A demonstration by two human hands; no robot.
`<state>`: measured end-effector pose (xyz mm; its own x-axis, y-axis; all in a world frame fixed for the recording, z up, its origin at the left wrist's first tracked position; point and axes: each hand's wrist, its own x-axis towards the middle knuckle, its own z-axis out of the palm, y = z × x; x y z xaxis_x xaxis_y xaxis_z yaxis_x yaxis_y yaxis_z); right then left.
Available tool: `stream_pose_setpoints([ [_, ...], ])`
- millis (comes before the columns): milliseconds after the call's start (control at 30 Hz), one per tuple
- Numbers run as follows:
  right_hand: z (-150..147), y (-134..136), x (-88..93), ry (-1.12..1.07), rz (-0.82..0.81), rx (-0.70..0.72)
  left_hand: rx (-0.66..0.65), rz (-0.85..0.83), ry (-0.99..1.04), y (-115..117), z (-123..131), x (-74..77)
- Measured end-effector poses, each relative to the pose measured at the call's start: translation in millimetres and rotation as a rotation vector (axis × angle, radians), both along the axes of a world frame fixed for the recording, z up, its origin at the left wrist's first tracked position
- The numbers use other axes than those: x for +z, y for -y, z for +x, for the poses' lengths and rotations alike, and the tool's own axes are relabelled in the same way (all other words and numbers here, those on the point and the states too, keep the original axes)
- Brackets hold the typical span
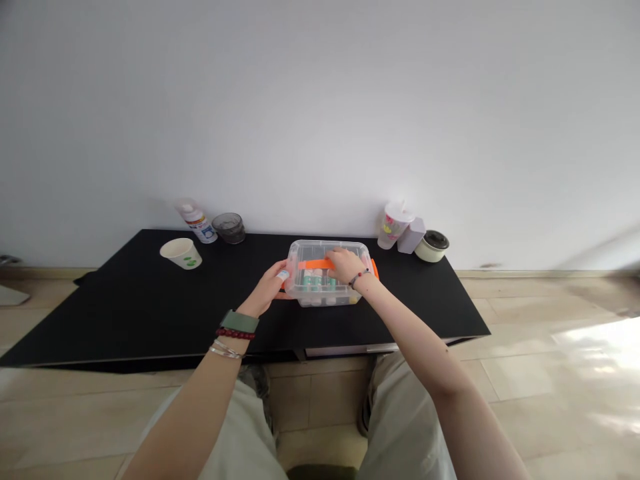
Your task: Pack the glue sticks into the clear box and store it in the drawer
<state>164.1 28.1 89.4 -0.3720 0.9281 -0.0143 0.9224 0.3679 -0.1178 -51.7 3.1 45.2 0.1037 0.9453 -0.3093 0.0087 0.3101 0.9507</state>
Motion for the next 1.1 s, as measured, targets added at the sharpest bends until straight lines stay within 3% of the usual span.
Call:
stream_pose_setpoints([
  [167, 3, 0, -9.3, -0.132, 0.001, -0.001, 0.015, -0.011, -0.006, -3, 2, -4.1],
  [300, 9, 0, -5.4, -0.193, 0.001, 0.011, 0.03, -0.004, -0.03, -3, 0, -6.9],
  [500, 19, -6, -11.7, -0.137, 0.062, -0.044, -0.034, 0.084, -0.109, -6, -3, -15.4],
  [733, 22, -11, -34.3, -0.098, 0.031, -0.085, 0.017, 0.332, -0.343, -12, -3, -25.9],
  [967, 14, -5, -36.9, -0.099, 0.025, -0.107, -0.008, 0.396, -0.505, -15, -10, -39.3],
  [1100, 19, -8, -32.2, -0.164, -0.03, -0.082, -0.007, 0.405, -0.481, -15, -9, -43.2],
])
